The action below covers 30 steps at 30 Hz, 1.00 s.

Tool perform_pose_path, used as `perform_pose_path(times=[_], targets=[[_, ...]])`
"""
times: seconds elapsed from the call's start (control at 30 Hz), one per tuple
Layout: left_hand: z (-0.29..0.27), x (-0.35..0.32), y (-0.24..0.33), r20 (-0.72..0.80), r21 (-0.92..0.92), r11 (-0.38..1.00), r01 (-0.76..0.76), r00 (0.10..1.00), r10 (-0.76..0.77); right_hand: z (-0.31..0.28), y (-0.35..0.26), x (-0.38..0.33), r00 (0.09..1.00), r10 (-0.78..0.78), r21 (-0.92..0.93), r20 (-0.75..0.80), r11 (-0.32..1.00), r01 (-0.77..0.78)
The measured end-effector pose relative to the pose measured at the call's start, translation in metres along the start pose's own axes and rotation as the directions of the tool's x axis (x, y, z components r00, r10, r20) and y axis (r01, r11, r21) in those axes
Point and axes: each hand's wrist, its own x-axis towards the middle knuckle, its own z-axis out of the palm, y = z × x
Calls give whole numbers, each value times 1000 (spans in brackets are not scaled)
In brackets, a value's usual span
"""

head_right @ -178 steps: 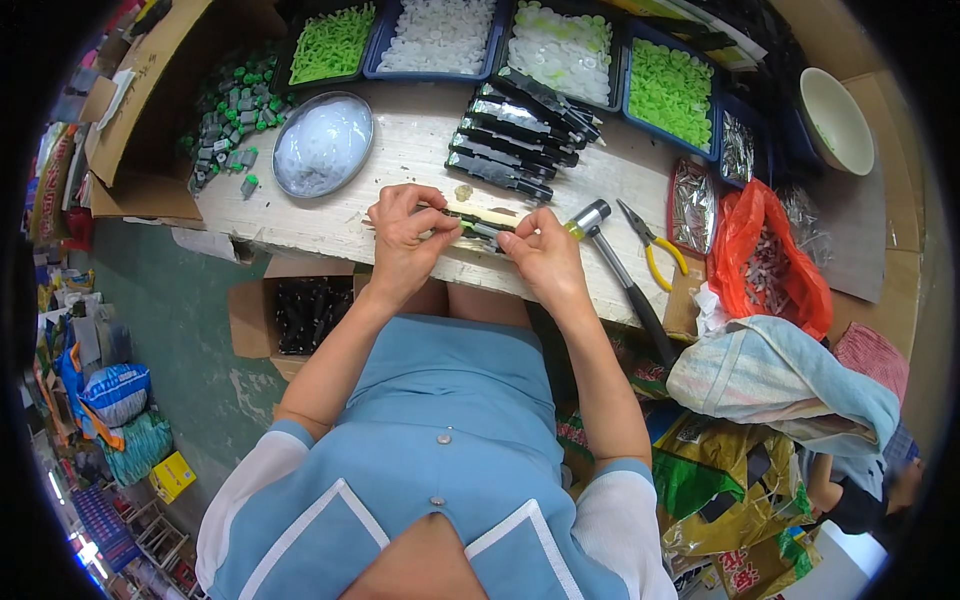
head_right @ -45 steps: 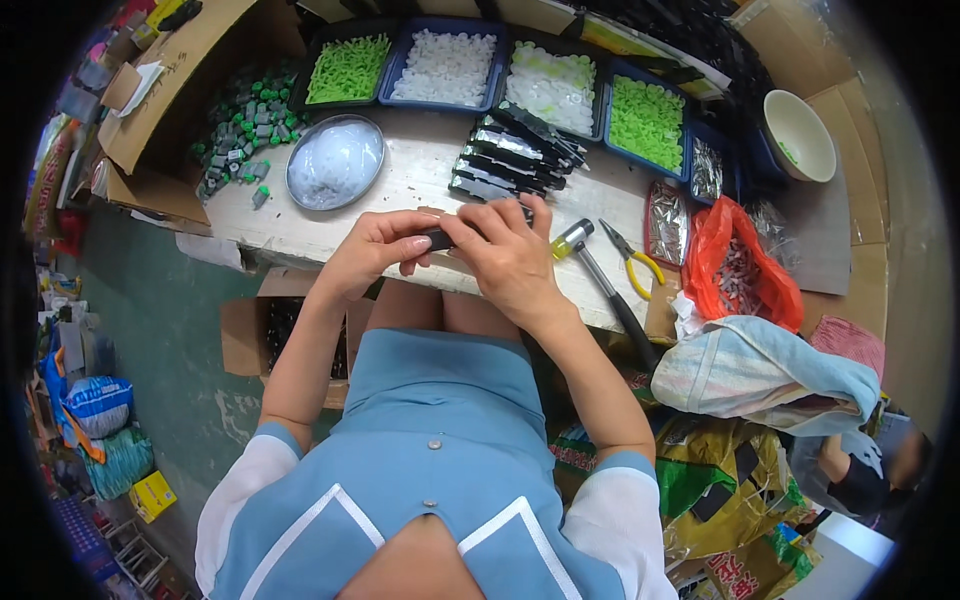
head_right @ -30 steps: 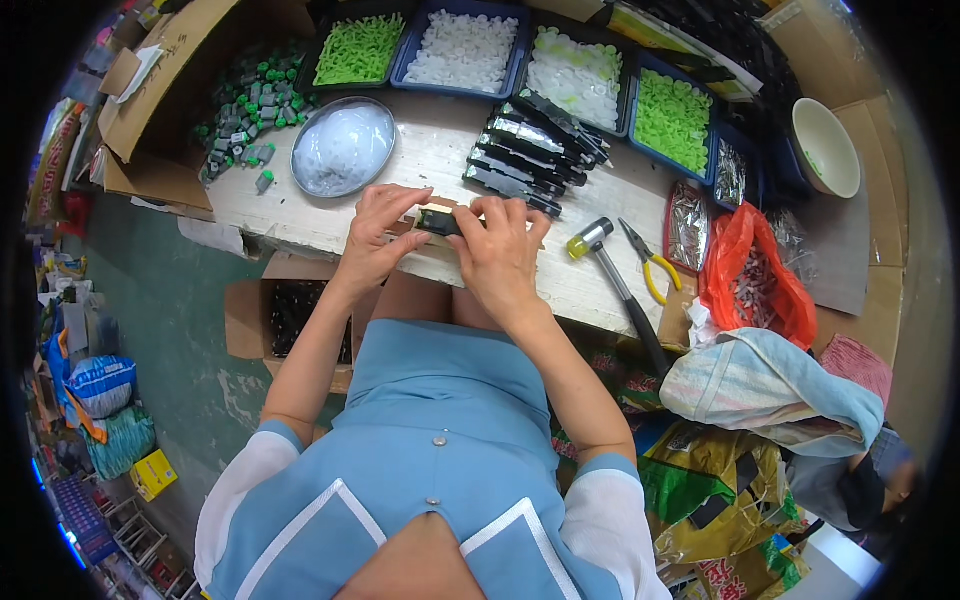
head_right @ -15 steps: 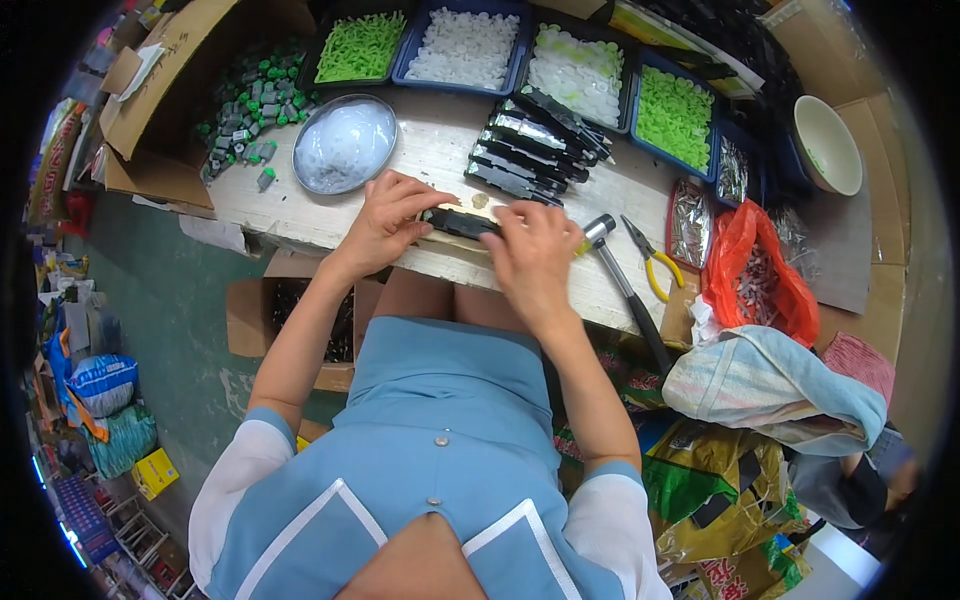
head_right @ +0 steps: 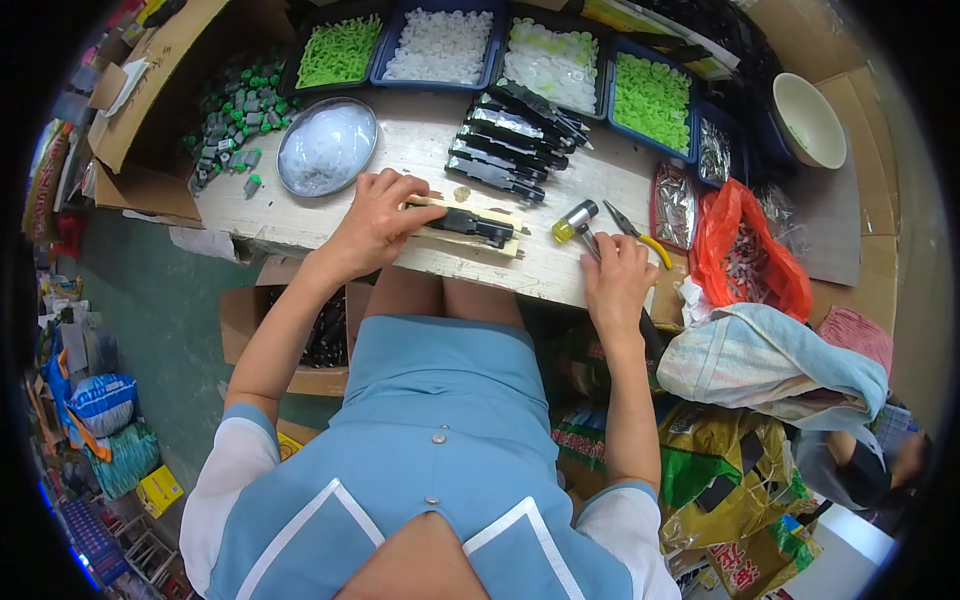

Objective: Assembling small plastic components using a small hammer at a factory workbench.

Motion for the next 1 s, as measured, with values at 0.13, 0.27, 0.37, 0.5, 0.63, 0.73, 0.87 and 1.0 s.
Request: perform_pose_path(times=[0.13, 0.27, 0.37, 0.5, 0.63, 0.73, 0.87, 1.0], targets=[[1, 4, 8, 59, 113, 993, -39, 998, 33, 7, 7, 2, 997, -2, -77, 80, 997, 8], [3, 7, 8, 105, 119, 992, -37, 994, 24, -8, -15, 3, 996, -53, 382, 65, 924, 24], [2, 10, 7, 120, 136, 989, -64, 992, 48, -32, -54, 10, 989, -137, 493, 62, 866, 89], [-1, 15, 6, 208, 154, 986, -57, 978, 24, -32, -72, 15, 976, -203, 388, 85, 909, 155], [-2, 16, 7, 286, 183, 981, -60, 958, 5, -41, -82, 21, 947, -220, 232, 234, 959, 166], [-3, 18, 9, 217, 194, 976, -95, 975, 51, -50, -92, 20, 983, -182, 362, -40, 914, 184], [-2, 19, 10, 235, 189, 977, -96, 971, 50, -28, -82, 26, 954, -199, 176, 225, 971, 161], [-5, 21, 12, 234, 199, 975, -101, 971, 53, -33, -89, 26, 962, -198, 173, 189, 971, 166]])
